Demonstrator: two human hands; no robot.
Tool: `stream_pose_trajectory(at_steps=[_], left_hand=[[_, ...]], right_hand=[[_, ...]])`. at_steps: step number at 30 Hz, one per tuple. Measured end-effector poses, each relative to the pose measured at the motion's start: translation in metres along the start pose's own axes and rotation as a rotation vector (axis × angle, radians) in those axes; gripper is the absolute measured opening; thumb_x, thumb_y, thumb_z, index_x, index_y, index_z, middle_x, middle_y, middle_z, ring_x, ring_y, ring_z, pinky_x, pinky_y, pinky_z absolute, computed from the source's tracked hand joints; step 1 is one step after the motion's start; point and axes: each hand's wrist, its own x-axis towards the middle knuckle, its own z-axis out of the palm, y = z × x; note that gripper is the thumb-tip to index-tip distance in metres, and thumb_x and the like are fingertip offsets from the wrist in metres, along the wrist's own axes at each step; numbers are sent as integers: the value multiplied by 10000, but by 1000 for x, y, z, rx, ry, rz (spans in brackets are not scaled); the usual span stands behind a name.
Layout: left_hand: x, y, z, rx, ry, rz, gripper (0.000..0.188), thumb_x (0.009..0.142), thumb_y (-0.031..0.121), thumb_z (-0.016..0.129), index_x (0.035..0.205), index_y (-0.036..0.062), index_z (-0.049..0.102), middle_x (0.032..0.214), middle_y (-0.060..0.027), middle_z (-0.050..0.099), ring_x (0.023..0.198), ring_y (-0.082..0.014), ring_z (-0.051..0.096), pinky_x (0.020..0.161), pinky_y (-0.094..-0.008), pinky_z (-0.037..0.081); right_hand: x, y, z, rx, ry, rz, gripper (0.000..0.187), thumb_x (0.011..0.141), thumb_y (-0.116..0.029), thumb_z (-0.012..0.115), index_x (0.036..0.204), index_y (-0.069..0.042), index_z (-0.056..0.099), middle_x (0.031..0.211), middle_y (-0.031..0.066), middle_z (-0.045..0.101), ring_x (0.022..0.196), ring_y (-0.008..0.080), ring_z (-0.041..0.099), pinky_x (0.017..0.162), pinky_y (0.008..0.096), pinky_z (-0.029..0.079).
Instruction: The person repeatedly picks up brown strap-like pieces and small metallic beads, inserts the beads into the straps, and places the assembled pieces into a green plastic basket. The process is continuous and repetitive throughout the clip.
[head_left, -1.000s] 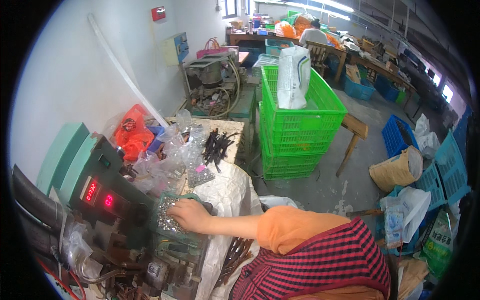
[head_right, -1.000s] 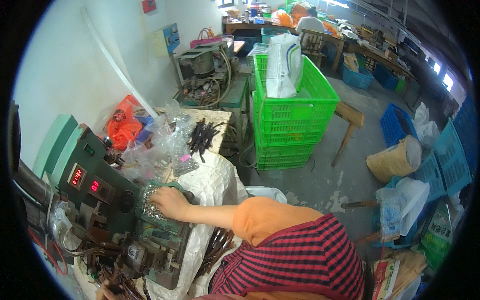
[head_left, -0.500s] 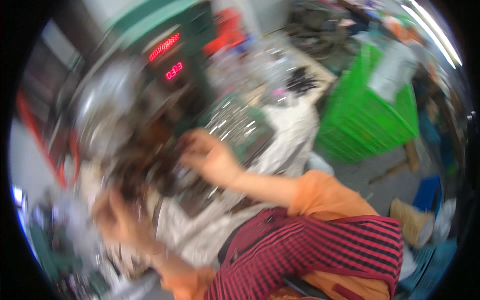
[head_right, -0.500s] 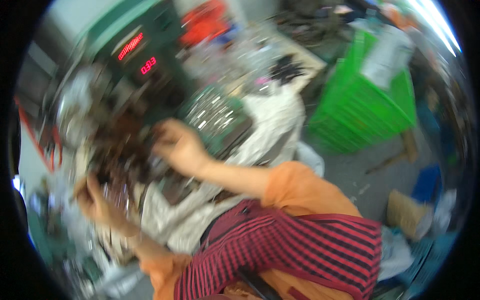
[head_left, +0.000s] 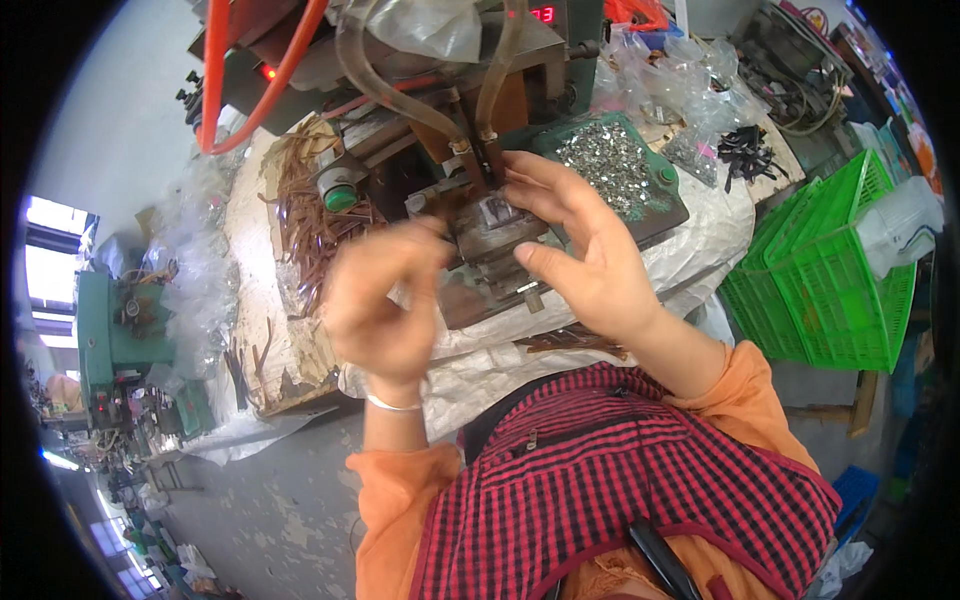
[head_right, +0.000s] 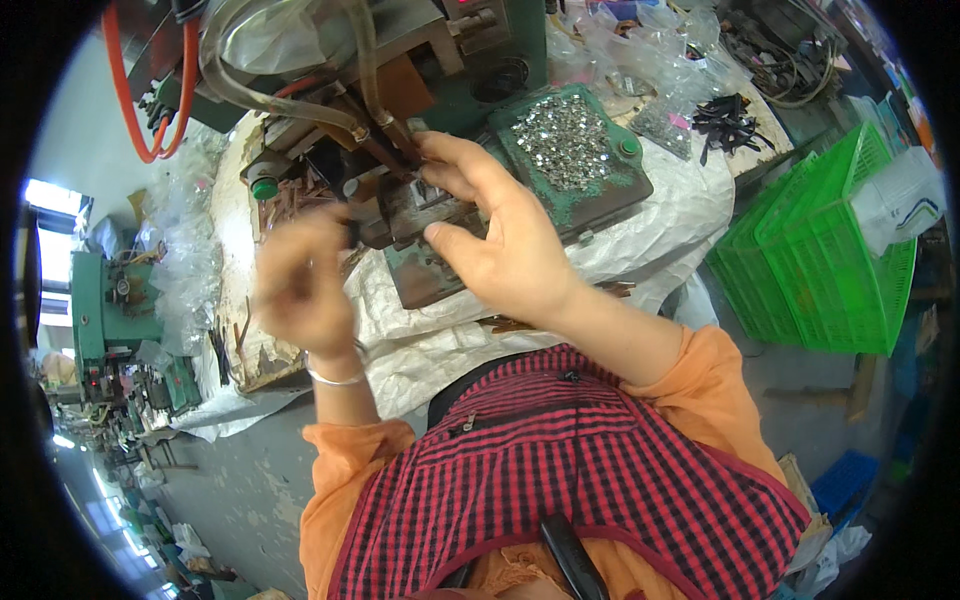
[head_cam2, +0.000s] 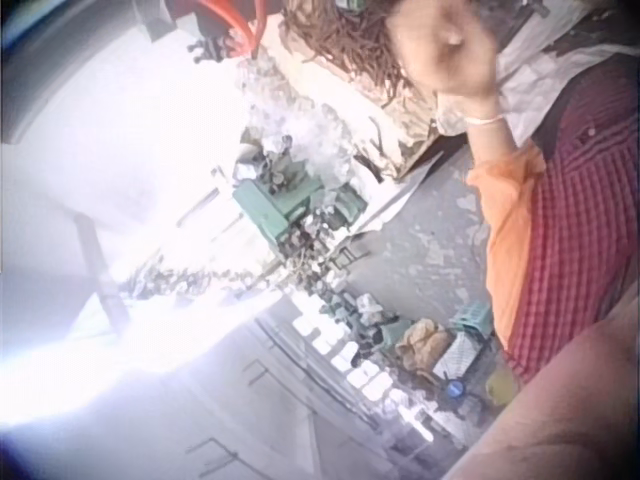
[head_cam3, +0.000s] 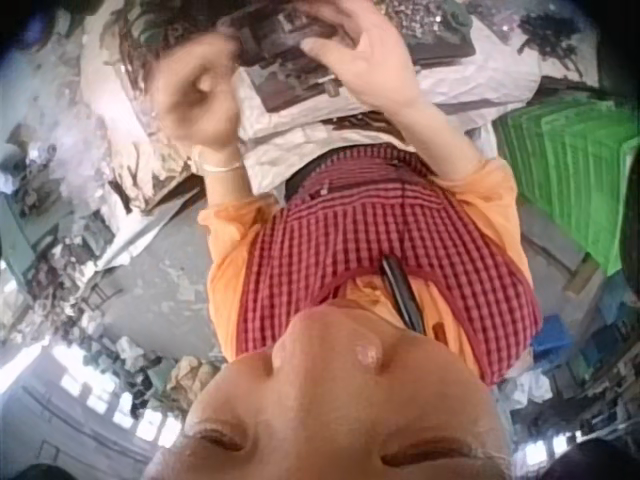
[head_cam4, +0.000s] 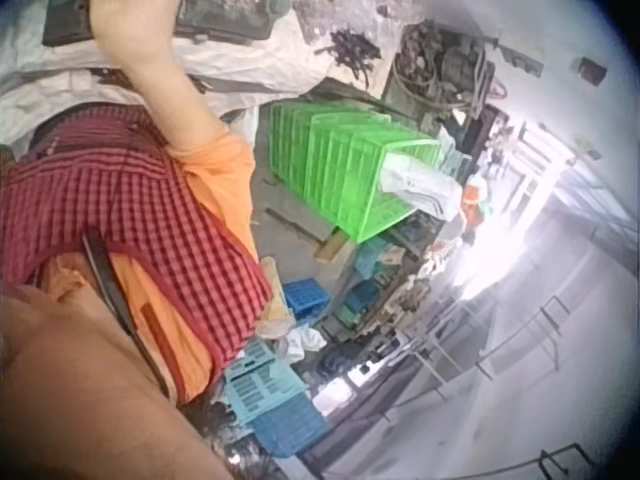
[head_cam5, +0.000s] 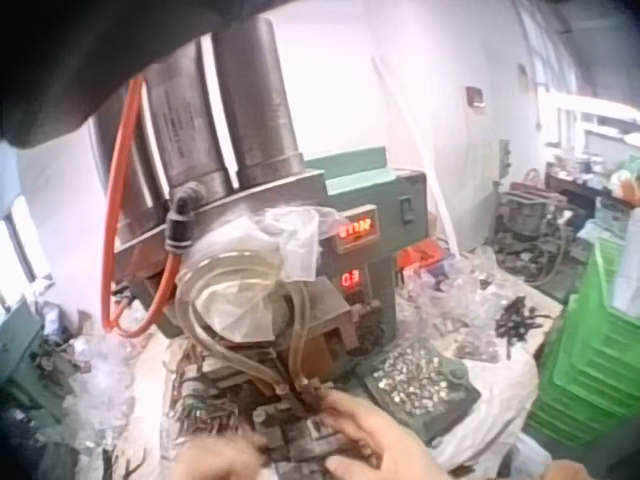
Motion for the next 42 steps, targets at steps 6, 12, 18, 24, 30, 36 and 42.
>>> stream_pose_trajectory(at_steps=[6,12,18,24,30,36,42], left_hand=[[-28,0,31,378,-335,253,242,732,-1,869,940,33,751,959,-158,766,655,-216,683,537,-293,511],[-39,3,35,405,-281,339,291,731,73,867,996,72,746,1023,-130,761,566,-145,604,471,-270,430],[-45,-5,36,375,-309,303,216,759,-12,861,940,42,756,911,-160,765,679,-215,700,563,-282,518],[-45,6,35,424,-310,259,206,778,-15,851,952,17,746,911,-177,761,758,-252,750,629,-291,574],[-58,24,31,440,-264,71,258,820,-71,779,1061,7,732,1042,-187,764,912,-297,753,792,-329,595],[-105,-25,-50,733,-107,-92,249,899,-89,693,1137,-15,704,1113,-155,750,997,-267,724,862,-347,574],[-99,-78,-138,815,-38,-575,221,945,35,669,1157,-17,704,1090,-133,736,994,-267,695,912,-364,539]], right_hand=[[33,56,-84,-269,210,70,491,950,41,599,1430,-18,516,1343,125,631,1242,197,604,1056,317,478],[36,70,-130,-313,598,-279,357,963,8,625,1318,-33,602,1133,88,688,1023,153,647,925,297,504],[37,109,-133,-575,509,183,275,914,-130,699,1187,-108,713,1131,105,715,1011,230,688,919,344,524],[59,130,-79,-1278,74,-320,123,746,-167,741,857,-183,791,874,50,614,941,262,619,744,430,493],[80,144,-80,-1357,4,-332,153,797,-181,676,840,-226,815,892,45,662,948,258,629,769,412,465],[85,149,-73,-1375,-79,-301,138,790,-174,676,801,-232,801,900,54,671,976,262,641,771,407,474],[82,127,-77,-1220,97,-275,133,816,-198,699,926,-181,773,952,91,707,1012,298,664,811,459,530]])
